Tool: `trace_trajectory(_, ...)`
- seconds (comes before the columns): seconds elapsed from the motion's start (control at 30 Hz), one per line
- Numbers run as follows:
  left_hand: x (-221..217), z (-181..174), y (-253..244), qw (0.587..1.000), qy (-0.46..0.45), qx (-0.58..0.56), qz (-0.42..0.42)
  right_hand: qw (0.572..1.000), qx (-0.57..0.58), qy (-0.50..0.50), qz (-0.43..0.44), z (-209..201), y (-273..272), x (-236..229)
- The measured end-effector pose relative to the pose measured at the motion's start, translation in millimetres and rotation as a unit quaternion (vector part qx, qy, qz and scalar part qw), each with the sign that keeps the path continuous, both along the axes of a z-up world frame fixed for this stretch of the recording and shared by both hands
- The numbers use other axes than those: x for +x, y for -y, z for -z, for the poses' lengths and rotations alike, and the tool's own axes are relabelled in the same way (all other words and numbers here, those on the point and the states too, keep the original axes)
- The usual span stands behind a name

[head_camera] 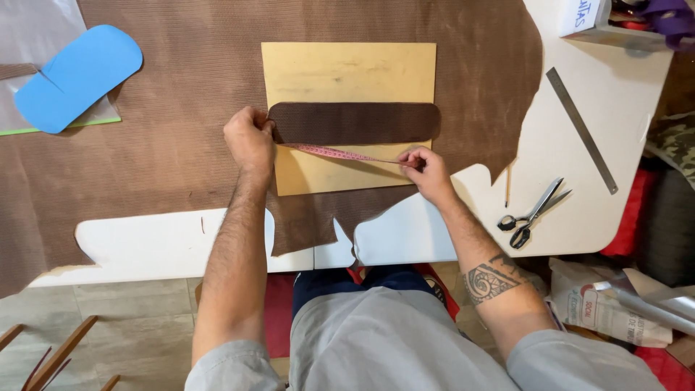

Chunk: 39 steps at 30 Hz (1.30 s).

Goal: The person cuts a strip of leather with scissors and then uses a metal ruler and a flexible measuring tape to check its length.

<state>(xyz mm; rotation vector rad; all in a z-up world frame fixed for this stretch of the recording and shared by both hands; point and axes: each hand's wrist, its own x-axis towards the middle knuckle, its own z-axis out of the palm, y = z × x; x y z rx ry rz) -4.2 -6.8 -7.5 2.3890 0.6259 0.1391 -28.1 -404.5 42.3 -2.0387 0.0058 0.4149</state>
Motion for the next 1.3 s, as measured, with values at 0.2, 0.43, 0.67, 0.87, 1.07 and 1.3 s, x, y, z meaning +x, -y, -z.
trace_trajectory(0.2,-1,-7,2,1.0,0.022,-0.019,0.003,0.975,0.154,-0.116,0.111,15,33,5)
trace_trajectory(0.43,-1,-1,-2,0.999,0.031,-0.009,0.004,0.882,0.361,-0.234,0.193,-16,46,11)
trace_trajectory(0.67,-2,4,-3,0.999,0.052,-0.01,0.003,0.949,0.205,-0.179,0.16,3,71,17)
trace_trajectory(0.87,-4,2,-5,0.998,0.053,0.002,0.021,0.986,0.054,-0.13,-0.093,-45,66,38)
trace_trajectory(1.07,-4,1,-5,0.997,0.068,-0.007,0.025,0.945,-0.156,-0.119,-0.263,-55,60,51)
trace_trajectory(1.3,-6,2,-8,0.997,0.069,0.002,0.026,0.941,-0.233,0.023,-0.243,-33,62,63)
